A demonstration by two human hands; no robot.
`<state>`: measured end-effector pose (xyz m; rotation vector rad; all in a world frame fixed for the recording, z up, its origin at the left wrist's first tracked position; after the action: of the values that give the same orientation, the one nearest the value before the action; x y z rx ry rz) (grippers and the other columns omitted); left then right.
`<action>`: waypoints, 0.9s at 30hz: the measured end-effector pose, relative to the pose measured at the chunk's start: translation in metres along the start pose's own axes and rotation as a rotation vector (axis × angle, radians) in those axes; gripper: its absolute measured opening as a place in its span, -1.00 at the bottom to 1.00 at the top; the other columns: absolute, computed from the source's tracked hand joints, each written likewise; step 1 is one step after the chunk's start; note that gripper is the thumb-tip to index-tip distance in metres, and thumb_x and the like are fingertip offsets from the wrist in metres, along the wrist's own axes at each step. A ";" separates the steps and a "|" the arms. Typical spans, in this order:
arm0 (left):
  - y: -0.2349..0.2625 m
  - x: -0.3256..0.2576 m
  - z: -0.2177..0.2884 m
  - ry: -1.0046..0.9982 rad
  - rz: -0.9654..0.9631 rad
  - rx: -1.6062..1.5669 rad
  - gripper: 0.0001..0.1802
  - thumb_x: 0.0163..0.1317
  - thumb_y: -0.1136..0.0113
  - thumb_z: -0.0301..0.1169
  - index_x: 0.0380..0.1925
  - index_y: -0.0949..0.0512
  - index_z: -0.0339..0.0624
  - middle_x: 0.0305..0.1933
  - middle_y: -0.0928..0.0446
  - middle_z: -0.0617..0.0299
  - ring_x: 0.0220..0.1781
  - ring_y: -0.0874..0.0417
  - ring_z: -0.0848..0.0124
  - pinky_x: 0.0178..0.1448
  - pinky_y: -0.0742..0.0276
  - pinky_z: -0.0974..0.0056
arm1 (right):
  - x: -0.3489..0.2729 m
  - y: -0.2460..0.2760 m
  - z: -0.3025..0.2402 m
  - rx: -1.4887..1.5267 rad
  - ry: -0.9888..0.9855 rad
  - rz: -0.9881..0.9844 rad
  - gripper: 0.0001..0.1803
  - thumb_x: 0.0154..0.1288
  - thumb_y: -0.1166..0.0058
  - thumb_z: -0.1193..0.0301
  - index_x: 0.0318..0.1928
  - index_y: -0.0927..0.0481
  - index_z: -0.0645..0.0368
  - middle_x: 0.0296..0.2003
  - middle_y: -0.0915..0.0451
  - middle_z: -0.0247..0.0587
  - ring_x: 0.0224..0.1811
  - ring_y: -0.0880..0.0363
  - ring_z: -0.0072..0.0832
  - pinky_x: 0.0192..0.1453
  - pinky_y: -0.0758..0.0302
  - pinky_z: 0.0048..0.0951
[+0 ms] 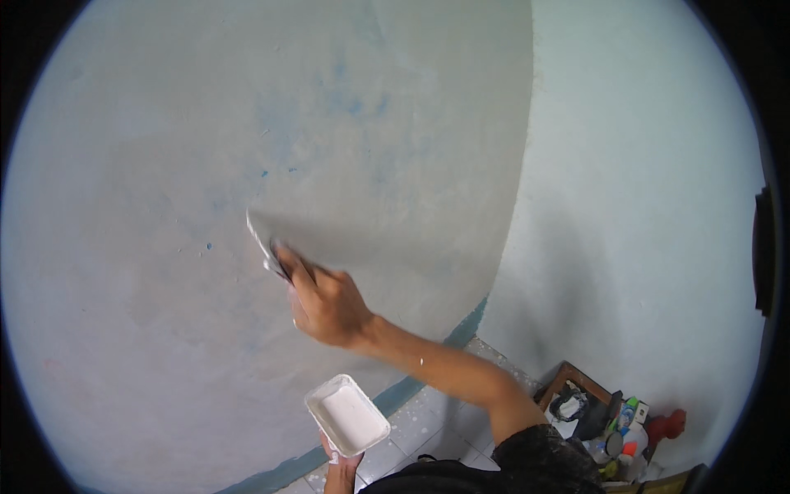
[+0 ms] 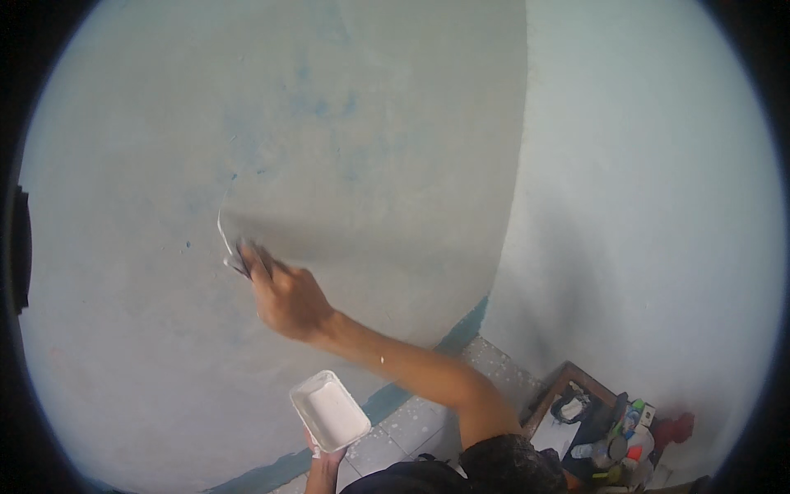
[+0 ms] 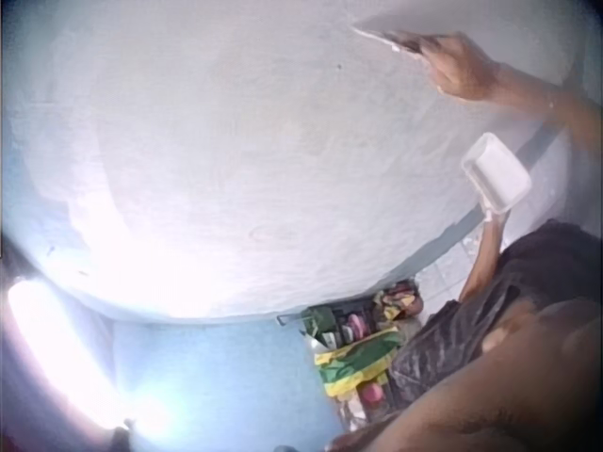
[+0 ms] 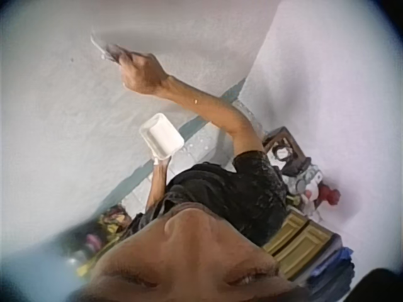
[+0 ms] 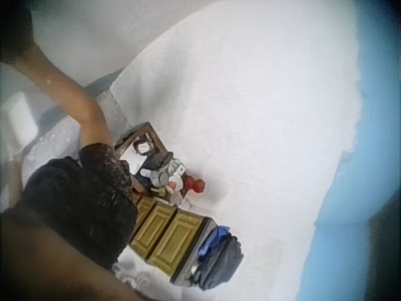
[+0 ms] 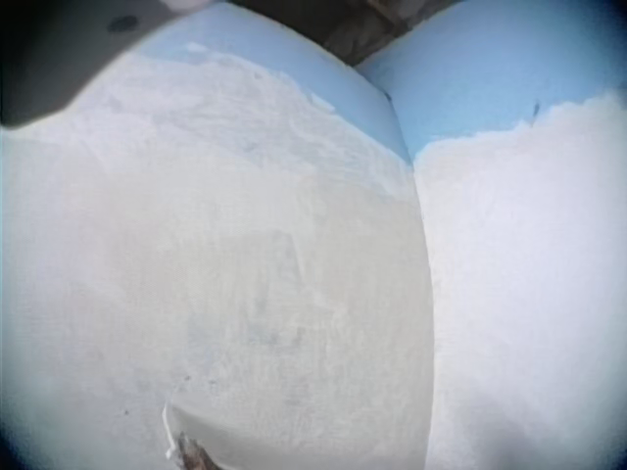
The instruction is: The person applies white wall filler to a wall using a small putty knife and a container. They repeatedly scoop filler from the container and spread it in smooth strokes across the wall surface.
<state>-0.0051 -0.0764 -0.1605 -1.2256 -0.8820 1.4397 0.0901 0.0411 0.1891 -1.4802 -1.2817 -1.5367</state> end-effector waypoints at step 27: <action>-0.014 0.005 -0.006 0.235 -0.162 0.004 -0.40 0.48 0.24 0.08 0.36 -0.30 0.01 0.33 -0.43 0.19 0.32 -0.49 0.22 0.39 -0.44 0.07 | -0.205 -0.018 -0.073 -0.629 -0.816 -0.729 -0.75 0.09 -0.04 0.56 -0.20 -0.57 0.45 -0.52 -0.60 0.30 -0.46 -0.64 0.16 -0.27 -0.60 -0.02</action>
<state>0.0036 -0.0691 -0.1497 -1.2609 -0.7975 1.1421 0.0806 -0.0568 -0.0057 -2.3660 -2.0944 -1.9909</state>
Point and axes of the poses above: each hand's wrist, its own x-axis towards the middle knuckle, its own y-axis out of the back of the hand, z = x × y, the point moved 4 cm from there along x, towards the middle knuckle
